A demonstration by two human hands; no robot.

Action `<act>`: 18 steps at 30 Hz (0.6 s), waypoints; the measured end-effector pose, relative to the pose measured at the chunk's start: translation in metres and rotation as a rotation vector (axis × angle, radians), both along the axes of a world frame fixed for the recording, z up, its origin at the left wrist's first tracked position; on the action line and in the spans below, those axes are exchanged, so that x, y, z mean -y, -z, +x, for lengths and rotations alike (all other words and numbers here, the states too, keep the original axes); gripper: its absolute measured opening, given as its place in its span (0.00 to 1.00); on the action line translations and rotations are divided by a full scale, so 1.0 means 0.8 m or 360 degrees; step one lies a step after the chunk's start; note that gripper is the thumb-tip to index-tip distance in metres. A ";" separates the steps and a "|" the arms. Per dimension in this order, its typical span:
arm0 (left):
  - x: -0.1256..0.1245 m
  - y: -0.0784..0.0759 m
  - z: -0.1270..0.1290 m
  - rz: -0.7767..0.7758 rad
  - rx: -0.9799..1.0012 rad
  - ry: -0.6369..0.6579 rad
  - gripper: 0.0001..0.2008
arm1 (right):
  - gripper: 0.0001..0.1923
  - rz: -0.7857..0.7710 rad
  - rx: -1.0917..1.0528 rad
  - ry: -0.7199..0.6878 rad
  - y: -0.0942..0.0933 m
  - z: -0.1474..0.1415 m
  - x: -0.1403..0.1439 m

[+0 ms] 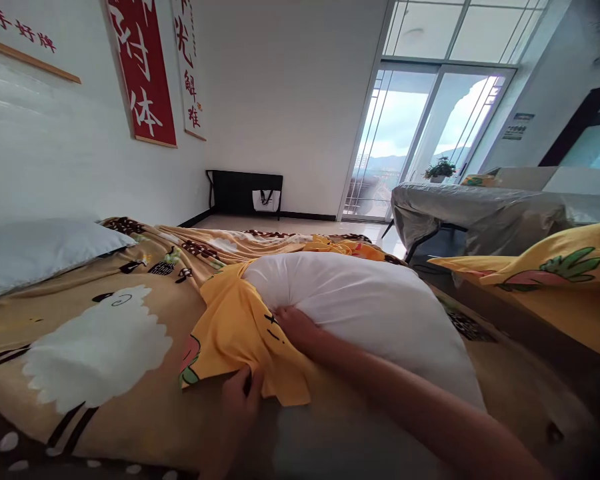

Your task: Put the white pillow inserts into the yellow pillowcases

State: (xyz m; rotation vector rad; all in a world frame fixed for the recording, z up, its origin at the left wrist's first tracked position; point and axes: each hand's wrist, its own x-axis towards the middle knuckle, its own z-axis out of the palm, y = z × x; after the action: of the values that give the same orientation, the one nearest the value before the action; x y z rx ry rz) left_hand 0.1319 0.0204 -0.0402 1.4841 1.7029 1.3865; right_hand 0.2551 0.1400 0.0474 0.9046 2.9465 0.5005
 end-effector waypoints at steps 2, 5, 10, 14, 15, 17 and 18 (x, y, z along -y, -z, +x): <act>0.016 0.009 -0.025 -0.0186 -0.0167 0.0132 0.23 | 0.13 0.0020 0.0029 -0.0174 -0.015 0.011 0.004; 0.037 0.020 -0.074 -0.0341 -0.0080 0.0124 0.22 | 0.17 -0.0060 -0.0077 -0.0325 -0.048 0.033 0.018; 0.051 0.035 -0.133 -0.0532 0.1230 0.0253 0.25 | 0.06 -0.0358 -0.0477 -0.0370 -0.071 0.040 0.046; 0.033 0.031 -0.132 -0.0452 0.1476 0.0174 0.17 | 0.11 -0.0593 -0.0701 -0.0135 -0.049 0.012 0.063; 0.024 0.024 -0.127 -0.0418 0.1461 0.0153 0.16 | 0.10 -0.0636 -0.0699 -0.0068 -0.041 0.004 0.065; 0.004 0.005 -0.112 -0.0341 0.1477 0.0127 0.17 | 0.10 -0.0699 -0.0675 0.0056 -0.024 -0.008 0.067; -0.006 -0.006 -0.103 -0.0312 0.1500 0.0119 0.19 | 0.14 -0.0744 -0.0694 0.0122 -0.016 -0.011 0.066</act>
State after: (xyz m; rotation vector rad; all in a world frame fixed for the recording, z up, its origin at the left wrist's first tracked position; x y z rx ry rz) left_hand 0.0491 0.0249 -0.0356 0.5888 1.1050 1.4758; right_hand 0.2460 0.0872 0.0604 1.1676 3.1456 -0.4332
